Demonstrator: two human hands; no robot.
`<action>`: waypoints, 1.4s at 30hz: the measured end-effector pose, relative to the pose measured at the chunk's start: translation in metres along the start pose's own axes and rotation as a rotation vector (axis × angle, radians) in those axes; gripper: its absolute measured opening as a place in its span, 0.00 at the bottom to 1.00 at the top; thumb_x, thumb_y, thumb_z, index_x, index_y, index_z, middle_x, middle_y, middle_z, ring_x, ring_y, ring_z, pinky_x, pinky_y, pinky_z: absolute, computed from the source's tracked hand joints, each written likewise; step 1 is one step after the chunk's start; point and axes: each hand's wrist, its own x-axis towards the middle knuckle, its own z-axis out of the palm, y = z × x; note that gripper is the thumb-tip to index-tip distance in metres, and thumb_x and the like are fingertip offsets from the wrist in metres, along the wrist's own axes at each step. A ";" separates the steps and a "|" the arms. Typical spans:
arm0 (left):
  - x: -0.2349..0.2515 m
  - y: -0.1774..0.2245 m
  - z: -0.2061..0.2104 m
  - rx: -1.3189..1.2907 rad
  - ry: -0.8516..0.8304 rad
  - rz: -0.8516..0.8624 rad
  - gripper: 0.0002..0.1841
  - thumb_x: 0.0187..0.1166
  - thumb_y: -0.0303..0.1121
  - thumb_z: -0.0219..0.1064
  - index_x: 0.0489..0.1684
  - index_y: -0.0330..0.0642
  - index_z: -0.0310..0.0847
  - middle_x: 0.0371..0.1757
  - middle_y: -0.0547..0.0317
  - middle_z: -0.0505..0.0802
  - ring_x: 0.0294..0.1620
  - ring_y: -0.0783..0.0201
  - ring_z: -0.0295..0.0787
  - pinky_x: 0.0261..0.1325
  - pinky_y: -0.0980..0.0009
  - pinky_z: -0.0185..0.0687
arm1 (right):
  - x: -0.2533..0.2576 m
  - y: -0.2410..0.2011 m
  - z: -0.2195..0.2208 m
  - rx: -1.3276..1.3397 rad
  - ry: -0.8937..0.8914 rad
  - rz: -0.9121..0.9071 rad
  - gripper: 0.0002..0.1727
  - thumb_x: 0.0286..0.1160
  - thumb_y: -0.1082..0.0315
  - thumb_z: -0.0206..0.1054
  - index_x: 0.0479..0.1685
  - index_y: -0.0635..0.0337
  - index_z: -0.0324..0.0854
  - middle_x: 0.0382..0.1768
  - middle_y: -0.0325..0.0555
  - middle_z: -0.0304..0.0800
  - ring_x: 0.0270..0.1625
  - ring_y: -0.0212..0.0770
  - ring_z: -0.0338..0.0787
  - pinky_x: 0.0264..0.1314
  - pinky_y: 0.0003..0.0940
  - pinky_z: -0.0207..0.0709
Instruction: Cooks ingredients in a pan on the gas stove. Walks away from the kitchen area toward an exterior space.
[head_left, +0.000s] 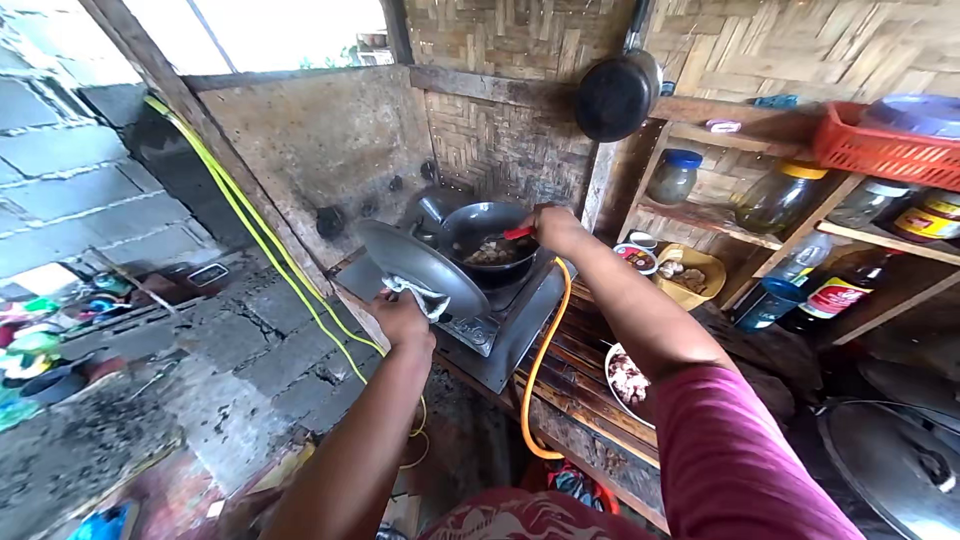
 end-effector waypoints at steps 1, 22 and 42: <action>-0.001 0.000 0.001 0.005 -0.001 0.000 0.21 0.86 0.27 0.60 0.76 0.32 0.65 0.58 0.42 0.86 0.53 0.56 0.88 0.56 0.56 0.86 | -0.010 0.000 -0.003 -0.030 0.037 -0.023 0.21 0.72 0.74 0.68 0.61 0.41 0.92 0.64 0.52 0.90 0.76 0.58 0.80 0.80 0.65 0.66; -0.015 -0.001 0.013 0.007 -0.035 -0.014 0.20 0.87 0.29 0.60 0.75 0.34 0.66 0.56 0.43 0.86 0.51 0.56 0.88 0.53 0.56 0.87 | -0.004 0.026 -0.029 -0.312 0.149 -0.035 0.14 0.72 0.77 0.65 0.48 0.51 0.93 0.60 0.49 0.89 0.73 0.58 0.79 0.77 0.61 0.67; 0.000 -0.002 0.003 -0.033 -0.015 -0.006 0.19 0.86 0.26 0.60 0.73 0.33 0.67 0.56 0.43 0.86 0.48 0.58 0.87 0.51 0.59 0.87 | 0.025 0.020 0.035 0.401 -0.021 0.532 0.22 0.80 0.55 0.67 0.57 0.66 0.87 0.65 0.66 0.87 0.73 0.66 0.83 0.72 0.72 0.72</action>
